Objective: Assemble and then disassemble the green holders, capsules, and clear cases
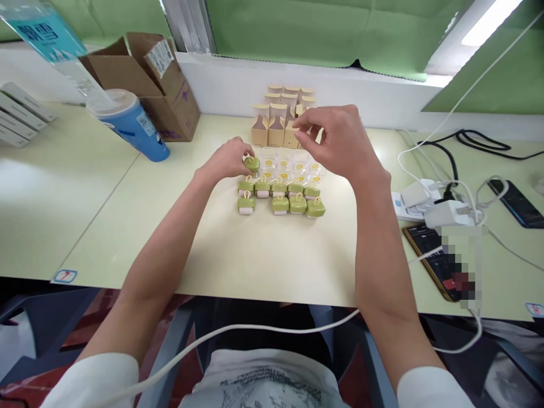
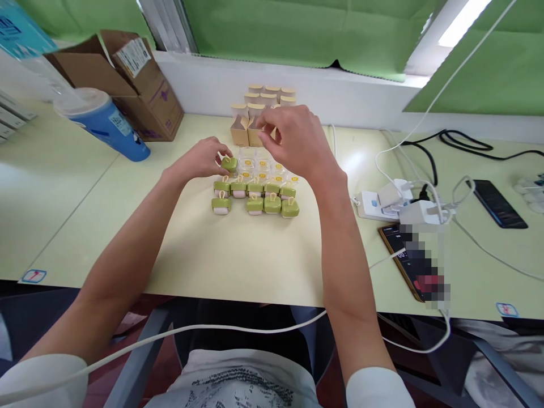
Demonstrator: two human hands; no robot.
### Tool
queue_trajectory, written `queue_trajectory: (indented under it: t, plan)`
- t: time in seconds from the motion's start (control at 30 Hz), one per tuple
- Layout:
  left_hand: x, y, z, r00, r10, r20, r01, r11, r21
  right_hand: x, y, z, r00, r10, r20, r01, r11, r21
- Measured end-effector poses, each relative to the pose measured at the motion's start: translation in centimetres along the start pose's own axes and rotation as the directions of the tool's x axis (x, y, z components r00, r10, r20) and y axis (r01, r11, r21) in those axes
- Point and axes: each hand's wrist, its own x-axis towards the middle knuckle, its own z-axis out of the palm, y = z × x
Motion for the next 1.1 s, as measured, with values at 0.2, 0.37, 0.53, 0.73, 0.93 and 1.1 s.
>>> queue_trajectory:
  t: [0.2, 0.37, 0.53, 0.73, 0.93, 1.1]
  plan:
    - [-0.2, 0.2, 0.2, 0.999, -0.001, -0.032, 0.0, 0.999, -0.036, 0.0, -0.1, -0.1, 1.0, 0.003, 0.022, -0.002, 1.0, -0.006]
    - [-0.3, -0.5, -1.2, 0.999, 0.011, 0.039, -0.007, 0.996, -0.09, 0.4, -1.7, 2.5, 0.97, -0.06, 0.234, 0.099, 0.982, -0.159]
    - [-0.3, -1.5, -2.0, 0.999, 0.007, -0.041, -0.01, 0.996, -0.087, 0.8, -3.1, 6.6, 0.885, -0.016, 0.465, 0.209, 0.907, -0.365]
    - [0.3, -2.3, 1.0, 0.994, -0.015, -0.107, 0.011, 0.999, -0.039, 0.5, -3.2, 8.8, 0.851, 0.003, 0.526, 0.258, 0.869, -0.422]
    - [1.1, -3.8, 2.8, 0.994, 0.035, -0.103, -0.043, 0.996, -0.072, 0.5, -2.6, 9.3, 0.855, 0.06, 0.516, 0.201, 0.878, -0.435]
    - [1.3, -4.9, 2.9, 0.988, 0.056, -0.146, -0.07, 0.994, -0.088, 0.7, -2.5, 9.9, 0.86, 0.076, 0.505, 0.158, 0.9, -0.405]
